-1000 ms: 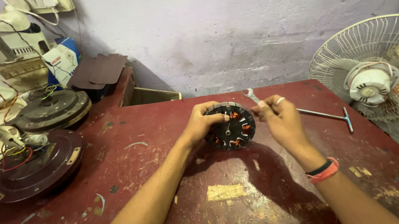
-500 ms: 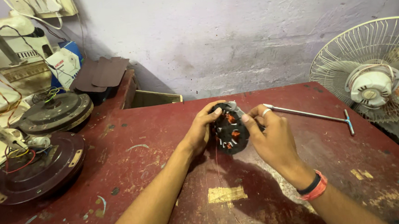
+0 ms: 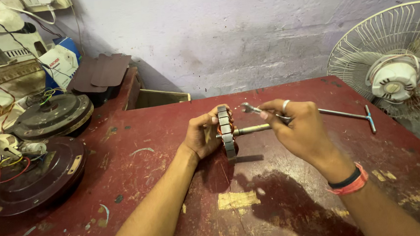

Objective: The person is repairing an electrical motor stator by hand. They are carefully threading a thin copper wire through the slots of the stator, using a wrench to adjust the position of the stator as needed.

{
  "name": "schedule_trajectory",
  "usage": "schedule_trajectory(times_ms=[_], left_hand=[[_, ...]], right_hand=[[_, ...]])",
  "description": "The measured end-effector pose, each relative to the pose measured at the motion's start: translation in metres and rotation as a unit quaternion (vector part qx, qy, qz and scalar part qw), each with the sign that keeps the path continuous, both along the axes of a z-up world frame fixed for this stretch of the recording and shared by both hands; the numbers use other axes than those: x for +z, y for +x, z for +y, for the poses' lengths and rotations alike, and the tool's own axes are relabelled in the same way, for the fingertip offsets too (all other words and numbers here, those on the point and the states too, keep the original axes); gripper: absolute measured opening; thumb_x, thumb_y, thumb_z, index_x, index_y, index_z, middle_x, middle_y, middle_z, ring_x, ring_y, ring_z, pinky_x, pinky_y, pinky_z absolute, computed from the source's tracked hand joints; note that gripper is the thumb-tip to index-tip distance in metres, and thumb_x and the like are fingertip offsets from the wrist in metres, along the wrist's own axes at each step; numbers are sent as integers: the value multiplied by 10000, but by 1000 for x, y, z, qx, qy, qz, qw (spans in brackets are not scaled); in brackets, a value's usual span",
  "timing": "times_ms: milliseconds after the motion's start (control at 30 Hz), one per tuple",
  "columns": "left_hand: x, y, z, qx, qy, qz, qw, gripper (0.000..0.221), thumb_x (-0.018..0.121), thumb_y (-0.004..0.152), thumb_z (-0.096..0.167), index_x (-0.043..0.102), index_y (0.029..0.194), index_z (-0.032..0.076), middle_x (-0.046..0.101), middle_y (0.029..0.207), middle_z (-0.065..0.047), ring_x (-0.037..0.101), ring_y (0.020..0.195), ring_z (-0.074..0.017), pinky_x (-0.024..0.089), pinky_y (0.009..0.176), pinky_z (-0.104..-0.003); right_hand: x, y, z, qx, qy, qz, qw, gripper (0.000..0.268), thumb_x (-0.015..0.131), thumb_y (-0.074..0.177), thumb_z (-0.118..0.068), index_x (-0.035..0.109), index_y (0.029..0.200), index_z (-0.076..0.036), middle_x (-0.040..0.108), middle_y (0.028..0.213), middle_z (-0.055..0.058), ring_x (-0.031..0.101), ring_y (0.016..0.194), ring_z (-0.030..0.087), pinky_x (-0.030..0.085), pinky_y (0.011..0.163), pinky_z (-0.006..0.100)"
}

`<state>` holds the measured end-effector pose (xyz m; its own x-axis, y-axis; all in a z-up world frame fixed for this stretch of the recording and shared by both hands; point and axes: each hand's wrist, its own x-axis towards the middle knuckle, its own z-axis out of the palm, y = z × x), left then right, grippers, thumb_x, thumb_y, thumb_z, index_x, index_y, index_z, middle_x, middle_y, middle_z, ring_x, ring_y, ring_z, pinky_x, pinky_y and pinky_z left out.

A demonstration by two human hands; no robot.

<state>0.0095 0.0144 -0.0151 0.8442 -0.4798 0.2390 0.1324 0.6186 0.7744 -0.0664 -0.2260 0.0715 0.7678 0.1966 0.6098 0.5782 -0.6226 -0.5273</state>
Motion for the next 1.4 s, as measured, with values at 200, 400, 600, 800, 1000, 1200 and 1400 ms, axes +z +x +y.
schedule_trajectory(times_ms=[200,400,600,800,1000,1200,1400], left_hand=[[4,-4,6,-61,10,-28,998,527,609,704,200,561,1216,83,627,1071,-107,650,1026,-248,515,962,-445],[4,-3,3,-94,-30,-29,995,522,624,743,165,542,1251,75,620,1101,-109,627,1008,-236,512,961,-426],[2,-1,1,-88,-14,-31,996,542,627,702,164,541,1232,88,625,1085,-100,619,992,-220,524,927,-437],[-4,-2,7,-85,-34,-31,995,458,634,749,197,556,1182,68,625,1076,-113,605,1019,-251,489,938,-419],[-9,-3,15,-36,-54,-14,998,537,694,678,210,572,1193,122,611,1113,-45,593,1042,-220,486,1024,-440],[3,-16,31,-20,-24,-77,997,595,761,711,382,578,1207,108,618,1205,-106,610,1128,-254,512,1049,-501],[4,-6,46,58,26,-121,991,555,666,721,296,568,1240,124,615,1251,-102,607,1117,-226,534,972,-462]], right_hand=[[11,-14,8,31,-118,-86,989,164,741,845,-138,821,979,-86,738,692,129,665,514,222,492,503,370],[17,-21,16,41,-165,-159,972,141,726,822,-117,813,924,-74,740,716,121,678,598,283,520,564,412],[29,-19,17,64,-198,-160,965,114,718,766,-87,796,846,-68,712,686,141,679,606,325,517,562,446],[25,-6,24,96,-218,-169,956,128,694,724,-25,763,829,-49,627,602,198,624,583,403,474,542,498],[-9,6,34,82,-134,-31,987,46,692,841,-50,726,824,-24,579,487,160,537,372,284,384,426,432],[-28,8,38,81,-88,-82,989,113,761,844,-118,793,930,-53,638,543,110,521,418,162,369,419,346],[-35,22,5,43,-30,-66,996,119,758,878,-110,808,971,-54,743,657,57,580,487,119,423,449,305]])
